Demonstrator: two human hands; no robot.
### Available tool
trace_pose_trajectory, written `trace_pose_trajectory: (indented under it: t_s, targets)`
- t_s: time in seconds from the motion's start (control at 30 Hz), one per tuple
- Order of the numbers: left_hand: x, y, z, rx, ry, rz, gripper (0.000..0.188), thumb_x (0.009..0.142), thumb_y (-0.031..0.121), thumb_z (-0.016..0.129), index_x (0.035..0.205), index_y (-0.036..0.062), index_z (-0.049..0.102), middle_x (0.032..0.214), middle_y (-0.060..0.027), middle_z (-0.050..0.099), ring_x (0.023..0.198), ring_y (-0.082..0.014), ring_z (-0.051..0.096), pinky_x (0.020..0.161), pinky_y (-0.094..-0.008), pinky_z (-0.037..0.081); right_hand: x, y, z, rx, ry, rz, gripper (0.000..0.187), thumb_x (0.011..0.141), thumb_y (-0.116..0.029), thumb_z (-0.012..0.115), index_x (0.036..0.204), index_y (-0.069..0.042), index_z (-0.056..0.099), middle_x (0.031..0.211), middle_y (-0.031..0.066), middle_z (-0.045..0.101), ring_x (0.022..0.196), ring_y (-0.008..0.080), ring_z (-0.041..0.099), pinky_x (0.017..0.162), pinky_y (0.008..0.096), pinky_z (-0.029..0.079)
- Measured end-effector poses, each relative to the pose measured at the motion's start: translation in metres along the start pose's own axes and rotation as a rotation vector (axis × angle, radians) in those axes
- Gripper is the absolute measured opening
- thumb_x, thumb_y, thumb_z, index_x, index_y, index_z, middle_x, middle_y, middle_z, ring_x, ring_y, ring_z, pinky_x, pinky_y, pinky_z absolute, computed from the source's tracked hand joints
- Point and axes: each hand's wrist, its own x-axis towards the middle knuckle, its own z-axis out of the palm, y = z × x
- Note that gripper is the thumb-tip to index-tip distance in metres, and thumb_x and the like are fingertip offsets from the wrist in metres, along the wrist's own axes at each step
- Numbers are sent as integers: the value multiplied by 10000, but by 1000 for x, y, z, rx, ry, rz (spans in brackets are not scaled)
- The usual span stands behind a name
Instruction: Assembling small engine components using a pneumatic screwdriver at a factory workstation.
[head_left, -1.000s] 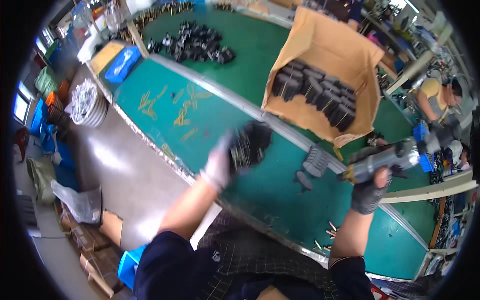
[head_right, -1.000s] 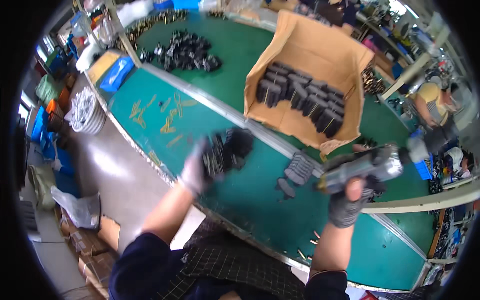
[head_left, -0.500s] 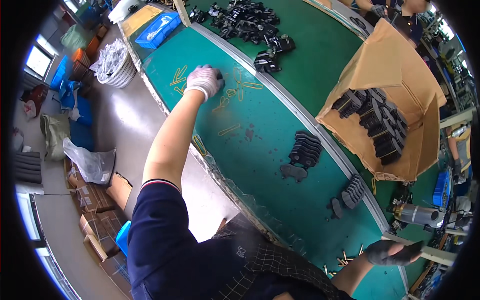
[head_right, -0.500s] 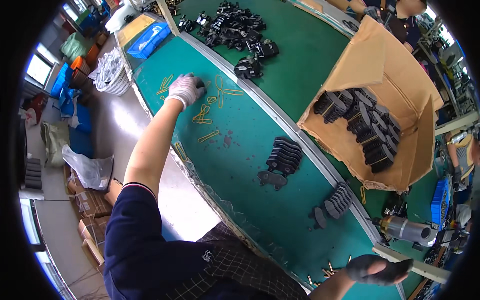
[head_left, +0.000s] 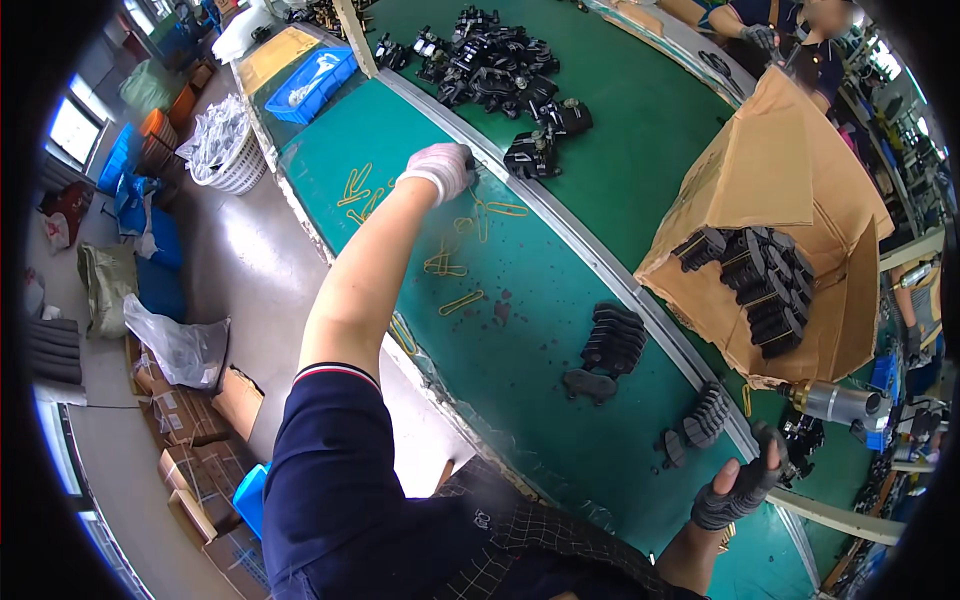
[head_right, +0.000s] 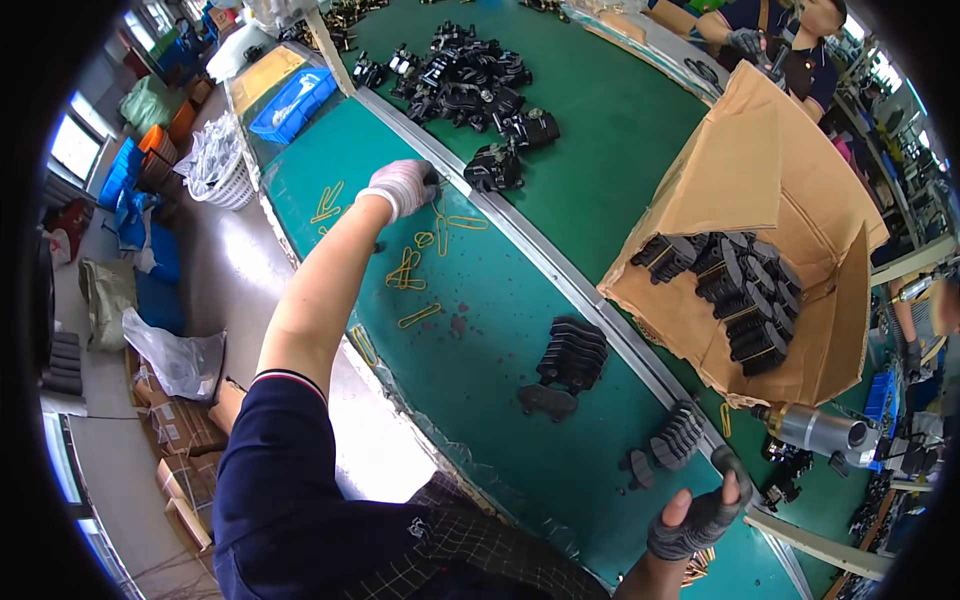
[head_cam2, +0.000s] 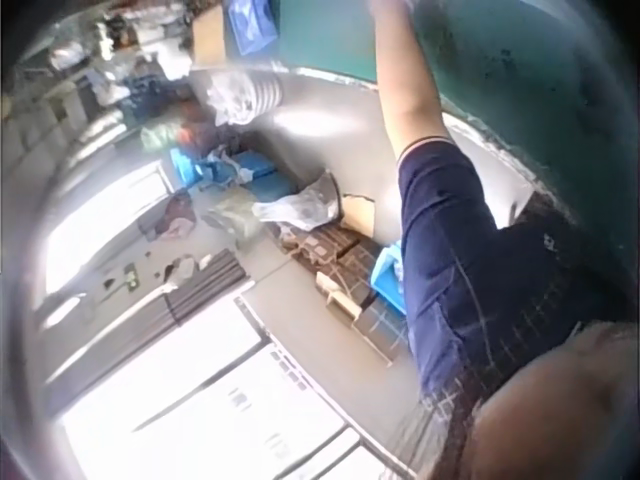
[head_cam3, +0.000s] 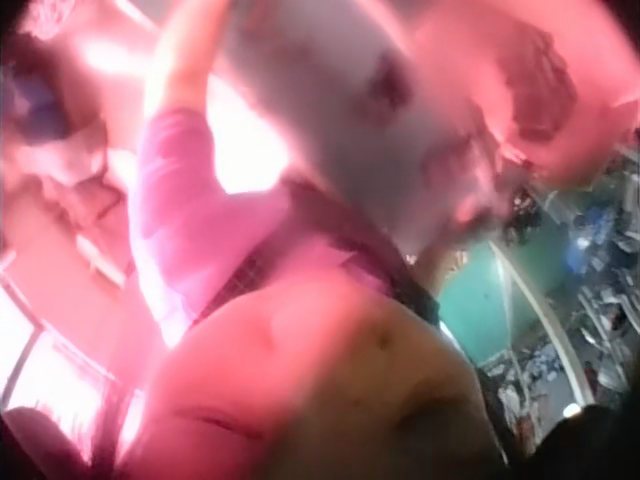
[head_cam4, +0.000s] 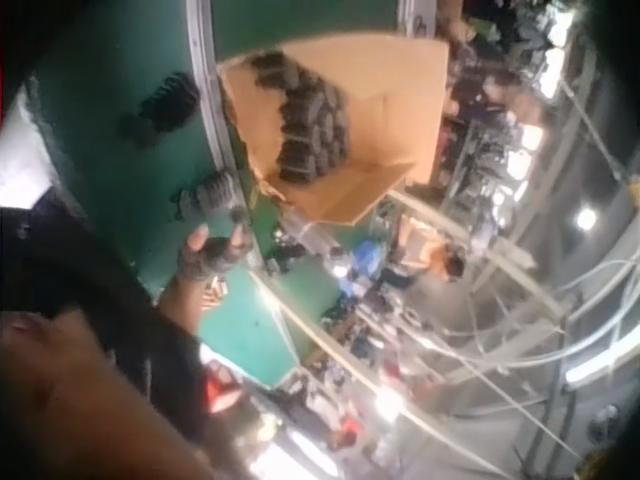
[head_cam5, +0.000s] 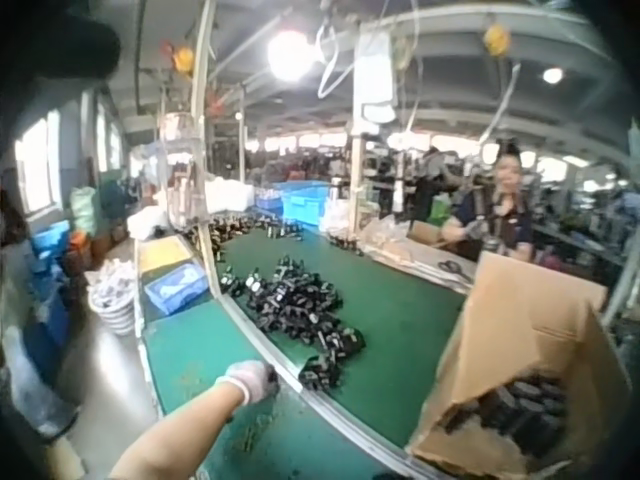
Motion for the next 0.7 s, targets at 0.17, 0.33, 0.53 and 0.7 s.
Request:
trace_pose_trajectory:
  t_s: [0.17, 0.33, 0.53, 0.7]
  targets:
    - [7, -4, 2, 199, -199, -59, 340, 846, 262, 561, 1066, 14, 636, 1003, -219, 661, 976, -337, 637, 861, -394, 499, 7, -7, 12, 102, -101, -12, 518, 881, -163, 545, 1353, 3, 413, 1147, 180, 545, 1024, 277, 533, 957, 423, 390]
    - [-5, 21, -51, -232, 48, 231, 362, 834, 311, 571, 995, -3, 653, 926, -217, 666, 885, -350, 652, 809, -383, 511, -8, 6, -8, 51, -83, 24, 501, 870, -147, 540, 1343, -19, 434, 1079, 161, 566, 966, 250, 547, 899, 403, 423]
    - [83, 162, -106, -178, 165, 520, 384, 841, 340, 573, 1043, 24, 658, 986, -199, 668, 914, -348, 640, 837, -396, 501, -3, 6, 0, 54, -150, 50, 480, 856, -158, 550, 1309, -29, 455, 1024, 156, 587, 894, 255, 576, 820, 394, 462]
    - [140, 219, -109, -361, 401, 440, 373, 855, 354, 575, 1074, 67, 669, 1068, -185, 661, 998, -326, 634, 883, -378, 492, -6, -8, -14, 20, -200, 26, 434, 827, -148, 575, 1242, -44, 499, 975, 152, 615, 822, 274, 602, 753, 383, 482]
